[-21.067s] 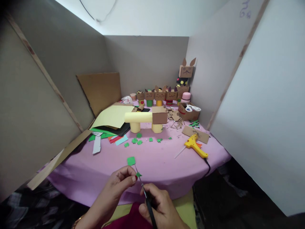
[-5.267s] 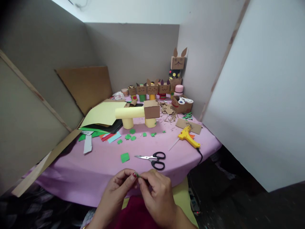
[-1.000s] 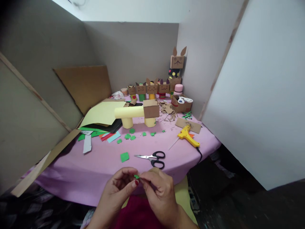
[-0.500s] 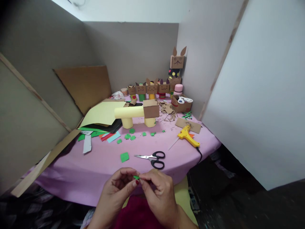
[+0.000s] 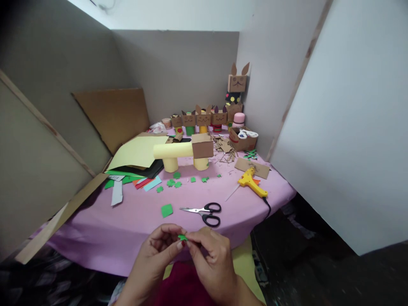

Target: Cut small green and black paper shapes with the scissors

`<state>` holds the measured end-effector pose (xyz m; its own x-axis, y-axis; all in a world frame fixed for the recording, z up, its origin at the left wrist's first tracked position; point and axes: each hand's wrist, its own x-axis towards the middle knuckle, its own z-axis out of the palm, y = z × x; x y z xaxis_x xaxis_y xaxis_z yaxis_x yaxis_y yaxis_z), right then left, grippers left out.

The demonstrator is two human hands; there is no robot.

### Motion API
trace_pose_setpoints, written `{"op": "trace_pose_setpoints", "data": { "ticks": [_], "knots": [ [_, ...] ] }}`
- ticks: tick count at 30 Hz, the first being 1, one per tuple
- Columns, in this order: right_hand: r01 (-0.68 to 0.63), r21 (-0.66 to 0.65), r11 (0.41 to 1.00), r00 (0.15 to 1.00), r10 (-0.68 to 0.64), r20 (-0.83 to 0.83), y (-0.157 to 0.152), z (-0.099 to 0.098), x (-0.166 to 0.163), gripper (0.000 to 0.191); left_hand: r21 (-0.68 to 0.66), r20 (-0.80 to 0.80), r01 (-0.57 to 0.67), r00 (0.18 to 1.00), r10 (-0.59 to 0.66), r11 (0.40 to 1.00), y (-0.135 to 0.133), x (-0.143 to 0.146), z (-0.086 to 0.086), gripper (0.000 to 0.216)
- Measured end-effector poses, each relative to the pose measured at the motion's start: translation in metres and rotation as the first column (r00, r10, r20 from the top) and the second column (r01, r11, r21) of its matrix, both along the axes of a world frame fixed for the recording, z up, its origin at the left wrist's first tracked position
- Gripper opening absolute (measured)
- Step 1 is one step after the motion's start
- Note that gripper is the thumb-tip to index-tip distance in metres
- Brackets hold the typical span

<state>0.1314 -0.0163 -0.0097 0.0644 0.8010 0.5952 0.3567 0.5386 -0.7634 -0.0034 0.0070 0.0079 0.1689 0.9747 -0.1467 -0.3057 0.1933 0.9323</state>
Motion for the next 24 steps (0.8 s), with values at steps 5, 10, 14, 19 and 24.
{"op": "trace_pose_setpoints", "data": {
  "ticks": [5, 10, 14, 19, 24],
  "knots": [
    [-0.015, -0.015, 1.0, 1.0, 0.015, 0.021, 0.0004, -0.0037, -0.0011, 0.017, -0.063, 0.079, -0.013, 0.997, 0.018, 0.998, 0.0032, 0.0001, -0.0005, 0.022],
    [-0.023, -0.029, 0.999, 0.999, 0.024, 0.033, 0.0006, -0.0047, -0.0038, 0.019, -0.141, 0.136, -0.032, 0.989, 0.051, 0.99, 0.0038, 0.0016, -0.0018, 0.023],
    [-0.006, -0.033, 0.999, 0.999, 0.007, 0.033, 0.0002, -0.0032, -0.0052, 0.017, -0.149, 0.106, -0.057, 0.992, 0.073, 0.987, 0.004, 0.0026, -0.003, 0.024],
    [-0.031, -0.189, 0.982, 0.995, 0.013, -0.096, 0.0001, -0.002, -0.0069, 0.01, -0.092, -0.011, -0.065, 0.998, 0.064, 0.994, 0.0037, 0.0021, -0.0027, 0.021],
    [-0.25, -0.478, 0.842, 0.883, -0.004, -0.469, 0.0058, -0.0061, -0.0067, 0.022, -0.071, -0.036, -0.018, 0.999, 0.015, 0.997, 0.0044, 0.0008, -0.0065, 0.021]
  ]
}}
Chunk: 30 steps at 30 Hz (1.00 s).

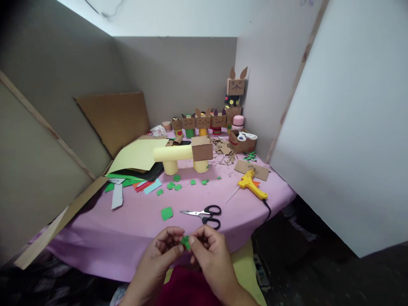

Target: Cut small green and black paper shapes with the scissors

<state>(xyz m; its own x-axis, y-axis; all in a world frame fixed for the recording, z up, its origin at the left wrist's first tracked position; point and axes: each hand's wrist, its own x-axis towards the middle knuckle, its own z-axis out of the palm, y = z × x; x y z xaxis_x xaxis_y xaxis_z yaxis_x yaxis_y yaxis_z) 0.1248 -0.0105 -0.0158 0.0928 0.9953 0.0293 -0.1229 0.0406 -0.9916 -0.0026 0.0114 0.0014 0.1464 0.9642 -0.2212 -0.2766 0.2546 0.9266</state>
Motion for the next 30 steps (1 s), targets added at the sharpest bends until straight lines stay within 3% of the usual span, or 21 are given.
{"op": "trace_pose_setpoints", "data": {
  "ticks": [3, 10, 14, 17, 23, 27, 30],
  "knots": [
    [-0.036, -0.064, 0.997, 0.989, 0.026, -0.144, 0.004, -0.002, 0.001, 0.028, 0.002, 0.018, 0.057, 0.998, -0.057, 0.998, 0.0, -0.001, -0.003, 0.021],
    [-0.059, -0.026, 0.998, 0.993, 0.056, -0.108, 0.006, -0.004, 0.001, 0.033, 0.007, -0.049, 0.016, 0.999, -0.016, 1.0, 0.001, -0.001, 0.002, 0.024],
    [-0.072, -0.063, 0.995, 0.974, 0.056, -0.221, 0.008, -0.006, -0.003, 0.039, 0.038, -0.036, -0.079, 0.996, 0.081, 0.996, 0.005, 0.0, -0.001, 0.026],
    [-0.107, -0.087, 0.99, 0.973, 0.086, -0.216, 0.011, -0.01, -0.006, 0.042, 0.072, -0.033, -0.151, 0.988, 0.154, 0.986, 0.005, 0.002, -0.008, 0.027],
    [-0.075, 0.032, 0.997, 0.997, 0.076, -0.006, 0.017, -0.017, -0.002, 0.032, 0.099, -0.04, -0.1, 0.994, 0.104, 0.99, 0.008, 0.004, -0.019, 0.034],
    [-0.105, 0.138, 0.985, 0.954, 0.06, 0.295, 0.02, -0.015, 0.007, 0.018, 0.207, -0.231, 0.034, 0.973, 0.015, 0.978, 0.018, 0.001, -0.017, 0.024],
    [-0.11, 0.193, 0.975, 0.917, 0.024, 0.399, 0.025, -0.011, 0.01, 0.016, 0.221, -0.313, 0.102, 0.949, -0.029, 0.97, 0.028, -0.002, -0.015, 0.027]
  ]
}}
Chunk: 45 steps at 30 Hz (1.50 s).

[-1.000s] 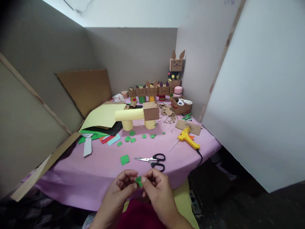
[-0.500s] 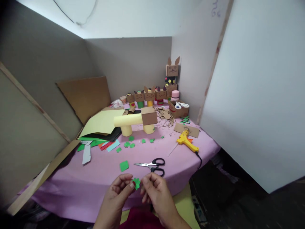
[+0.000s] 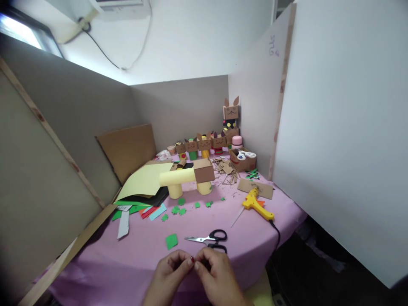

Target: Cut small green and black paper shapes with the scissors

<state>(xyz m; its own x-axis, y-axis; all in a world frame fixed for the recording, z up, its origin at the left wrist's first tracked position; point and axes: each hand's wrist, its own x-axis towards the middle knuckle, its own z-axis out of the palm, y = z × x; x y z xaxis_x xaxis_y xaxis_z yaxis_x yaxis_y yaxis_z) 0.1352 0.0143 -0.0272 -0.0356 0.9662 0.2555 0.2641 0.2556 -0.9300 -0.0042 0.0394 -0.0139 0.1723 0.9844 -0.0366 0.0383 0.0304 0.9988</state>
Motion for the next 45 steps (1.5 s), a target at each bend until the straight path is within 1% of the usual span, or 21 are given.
{"op": "trace_pose_setpoints", "data": {
  "ticks": [3, 5, 7, 9, 10, 12, 14, 16, 19, 23, 26, 29, 31, 33, 35, 38, 40, 41, 43, 45],
  "knots": [
    [-0.032, -0.028, 0.999, 0.999, 0.032, -0.016, 0.007, 0.003, 0.001, 0.018, -0.042, 0.002, 0.062, 0.998, -0.062, 0.997, 0.011, -0.003, 0.0, 0.032],
    [-0.066, -0.058, 0.996, 0.997, 0.064, -0.04, 0.011, 0.004, 0.0, 0.019, -0.042, -0.027, 0.105, 0.994, -0.107, 0.994, 0.016, -0.006, 0.0, 0.032],
    [-0.077, -0.072, 0.994, 0.997, 0.075, -0.033, 0.015, 0.005, -0.001, 0.02, -0.015, -0.086, 0.147, 0.985, -0.147, 0.989, 0.02, -0.009, -0.001, 0.029],
    [-0.069, -0.069, 0.995, 0.998, 0.069, 0.0, 0.019, 0.005, -0.003, 0.021, 0.04, -0.179, 0.159, 0.972, -0.15, 0.986, 0.023, -0.013, 0.0, 0.027],
    [-0.059, -0.059, 0.997, 0.998, 0.061, 0.019, 0.02, 0.006, -0.003, 0.021, 0.076, -0.228, 0.146, 0.966, -0.125, 0.986, 0.026, -0.016, 0.0, 0.027],
    [-0.012, -0.027, 1.0, 0.999, 0.014, 0.049, 0.023, 0.005, -0.001, 0.022, 0.148, -0.304, 0.082, 0.952, -0.033, 0.986, 0.034, -0.023, -0.001, 0.029],
    [0.076, 0.006, 0.997, 0.996, -0.076, 0.051, 0.027, 0.003, 0.003, 0.022, 0.197, -0.332, -0.01, 0.94, 0.076, 0.98, 0.046, -0.033, -0.002, 0.032],
    [0.184, 0.04, 0.982, 0.982, -0.186, 0.032, 0.031, 0.0, 0.01, 0.023, 0.258, -0.362, -0.103, 0.912, 0.195, 0.961, 0.06, -0.044, -0.003, 0.031],
    [0.302, 0.089, 0.949, 0.953, -0.304, 0.012, 0.036, -0.009, 0.018, 0.026, 0.35, -0.424, -0.165, 0.85, 0.313, 0.922, 0.08, -0.056, -0.003, 0.03],
    [0.364, 0.099, 0.926, 0.931, -0.365, -0.003, 0.04, -0.021, 0.021, 0.027, 0.432, -0.512, -0.14, 0.775, 0.371, 0.891, 0.098, -0.06, -0.005, 0.029],
    [0.375, 0.083, 0.923, 0.927, -0.375, -0.026, 0.042, -0.026, 0.021, 0.028, 0.487, -0.567, -0.114, 0.713, 0.413, 0.866, 0.103, -0.061, -0.008, 0.023],
    [0.388, 0.071, 0.919, 0.921, -0.385, -0.049, 0.042, -0.028, 0.022, 0.028, 0.551, -0.593, -0.101, 0.651, 0.473, 0.828, 0.099, -0.063, -0.01, 0.029],
    [0.393, 0.086, 0.915, 0.919, -0.391, -0.039, 0.041, -0.029, 0.022, 0.028, 0.594, -0.601, -0.074, 0.622, 0.503, 0.801, 0.093, -0.063, -0.01, 0.032],
    [0.396, 0.099, 0.913, 0.918, -0.396, -0.025, 0.041, -0.03, 0.022, 0.027, 0.616, -0.623, -0.005, 0.608, 0.491, 0.788, 0.086, -0.062, -0.01, 0.032],
    [0.398, 0.104, 0.911, 0.917, -0.399, -0.011, 0.041, -0.03, 0.023, 0.027, 0.611, -0.662, 0.088, 0.602, 0.446, 0.787, 0.08, -0.06, -0.011, 0.028],
    [0.357, 0.167, 0.919, 0.924, -0.373, 0.08, 0.038, -0.03, 0.023, 0.024, 0.582, -0.709, 0.184, 0.591, 0.384, 0.792, 0.075, -0.057, -0.014, 0.025],
    [0.251, 0.256, 0.934, 0.923, -0.31, 0.226, 0.035, -0.029, 0.024, 0.018, 0.571, -0.719, 0.203, 0.591, 0.365, 0.795, 0.075, -0.057, -0.016, 0.026],
    [0.182, 0.292, 0.939, 0.908, -0.274, 0.316, 0.034, -0.028, 0.025, 0.016, 0.568, -0.718, 0.204, 0.595, 0.36, 0.797, 0.076, -0.058, -0.017, 0.027],
    [0.063, 0.323, 0.944, 0.851, -0.22, 0.477, 0.033, -0.027, 0.027, 0.016, 0.568, -0.707, 0.192, 0.611, 0.355, 0.8, 0.079, -0.06, -0.018, 0.028],
    [0.023, 0.328, 0.944, 0.79, -0.218, 0.573, 0.035, -0.027, 0.03, 0.015, 0.578, -0.68, 0.156, 0.635, 0.367, 0.801, 0.081, -0.063, -0.019, 0.03]
  ]
}}
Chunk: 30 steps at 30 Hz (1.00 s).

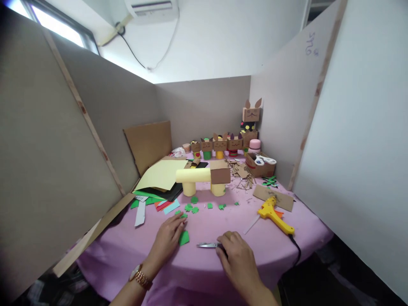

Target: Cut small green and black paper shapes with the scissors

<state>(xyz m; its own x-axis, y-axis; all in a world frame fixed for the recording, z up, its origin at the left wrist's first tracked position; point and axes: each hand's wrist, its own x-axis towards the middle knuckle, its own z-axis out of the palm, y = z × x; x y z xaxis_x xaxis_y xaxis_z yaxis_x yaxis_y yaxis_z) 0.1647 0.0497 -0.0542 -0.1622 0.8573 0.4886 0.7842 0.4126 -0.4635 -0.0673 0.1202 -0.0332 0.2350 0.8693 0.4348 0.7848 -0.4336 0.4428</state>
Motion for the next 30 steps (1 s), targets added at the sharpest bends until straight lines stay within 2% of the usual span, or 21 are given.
{"op": "trace_pose_setpoints", "data": {
  "ticks": [3, 5, 9, 14, 18, 22, 23, 25, 26, 28, 30],
  "knots": [
    [0.104, 0.032, 0.994, 0.991, -0.107, 0.075, 0.009, -0.002, 0.007, 0.017, 0.005, 0.076, -0.024, 0.997, 0.023, 1.0, -0.003, -0.005, -0.001, 0.035],
    [0.167, 0.051, 0.985, 0.981, -0.171, 0.094, 0.016, -0.004, 0.011, 0.016, -0.014, 0.111, 0.002, 0.994, -0.001, 1.0, -0.01, -0.007, -0.001, 0.031],
    [0.225, 0.057, 0.973, 0.967, -0.23, 0.105, 0.022, -0.006, 0.013, 0.017, -0.084, 0.165, 0.086, 0.984, -0.071, 0.993, -0.025, -0.007, -0.002, 0.029],
    [0.3, 0.066, 0.952, 0.946, -0.306, 0.111, 0.025, -0.003, 0.008, 0.019, -0.166, 0.327, 0.104, 0.944, -0.045, 0.981, -0.03, -0.002, 0.001, 0.019],
    [0.308, 0.062, 0.949, 0.945, -0.313, 0.092, 0.027, 0.002, 0.007, 0.019, -0.27, 0.531, 0.107, 0.845, 0.055, 0.957, -0.023, 0.006, 0.004, 0.021],
    [0.322, 0.078, 0.944, 0.946, -0.324, 0.012, 0.022, 0.01, 0.002, 0.016, -0.412, 0.723, 0.226, 0.671, 0.166, 0.883, -0.02, 0.024, 0.006, 0.032],
    [0.304, 0.062, 0.951, 0.952, -0.301, -0.049, 0.018, 0.013, -0.001, 0.017, -0.434, 0.758, 0.264, 0.624, 0.19, 0.862, -0.021, 0.03, 0.006, 0.034],
    [0.15, -0.048, 0.988, 0.923, -0.157, -0.352, 0.009, 0.018, -0.013, 0.016, -0.453, 0.808, 0.328, 0.545, 0.226, 0.829, -0.027, 0.043, 0.007, 0.037],
    [0.024, -0.144, 0.989, 0.858, -0.094, -0.505, 0.004, 0.02, -0.021, 0.016, -0.455, 0.828, 0.358, 0.508, 0.239, 0.815, -0.032, 0.05, 0.008, 0.037],
    [-0.246, -0.271, 0.931, 0.685, -0.031, -0.728, -0.005, 0.024, -0.035, 0.019, -0.446, 0.872, 0.439, 0.412, 0.266, 0.78, -0.04, 0.062, 0.007, 0.035],
    [-0.365, -0.233, 0.901, 0.552, 0.007, -0.834, -0.011, 0.026, -0.046, 0.019, -0.413, 0.909, 0.529, 0.285, 0.303, 0.742, -0.047, 0.072, 0.007, 0.03]
  ]
}}
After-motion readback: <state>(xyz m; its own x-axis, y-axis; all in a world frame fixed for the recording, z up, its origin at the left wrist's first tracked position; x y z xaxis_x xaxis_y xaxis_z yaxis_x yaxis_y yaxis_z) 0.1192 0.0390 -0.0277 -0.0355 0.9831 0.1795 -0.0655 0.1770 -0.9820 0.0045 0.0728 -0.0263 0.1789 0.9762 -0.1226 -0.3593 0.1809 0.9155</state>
